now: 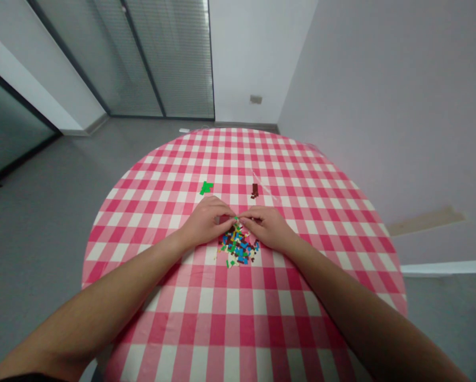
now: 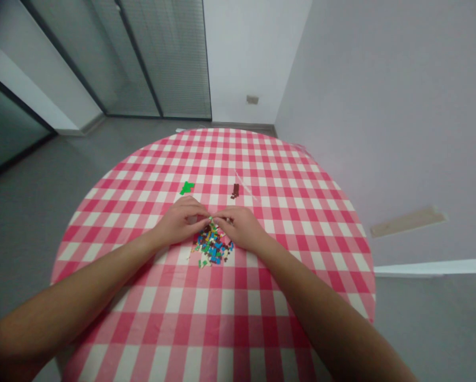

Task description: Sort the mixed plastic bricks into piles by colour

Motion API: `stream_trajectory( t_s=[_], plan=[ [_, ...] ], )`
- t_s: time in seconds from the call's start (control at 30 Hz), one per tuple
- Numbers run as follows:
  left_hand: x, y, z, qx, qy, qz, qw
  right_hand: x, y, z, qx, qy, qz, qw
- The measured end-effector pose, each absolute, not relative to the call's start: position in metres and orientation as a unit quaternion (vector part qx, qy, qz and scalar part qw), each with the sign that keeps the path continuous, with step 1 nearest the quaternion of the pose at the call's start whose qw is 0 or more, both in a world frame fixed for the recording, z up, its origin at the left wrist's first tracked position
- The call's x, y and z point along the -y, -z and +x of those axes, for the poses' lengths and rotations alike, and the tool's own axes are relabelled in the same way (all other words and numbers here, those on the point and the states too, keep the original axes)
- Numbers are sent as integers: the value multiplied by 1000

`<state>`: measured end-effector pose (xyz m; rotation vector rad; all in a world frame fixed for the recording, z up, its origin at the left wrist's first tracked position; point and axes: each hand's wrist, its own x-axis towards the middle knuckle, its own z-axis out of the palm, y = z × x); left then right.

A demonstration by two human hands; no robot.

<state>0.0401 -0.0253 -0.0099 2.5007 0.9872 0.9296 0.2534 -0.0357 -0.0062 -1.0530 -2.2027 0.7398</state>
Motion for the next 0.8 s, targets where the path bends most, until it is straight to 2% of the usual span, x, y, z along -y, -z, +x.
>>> stream_trajectory(
  t_s=[0.17, 0.37, 0.8],
  plan=[
    [21, 10, 38, -384, -309, 861, 127, 36, 9, 253, 833, -252, -402, 285],
    [2, 14, 19, -525, -277, 804, 12, 36, 14, 256, 800, -227, -459, 313],
    [9, 12, 10, -546, -200, 814, 15, 35, 16, 258, 788, -244, -467, 319]
  ],
)
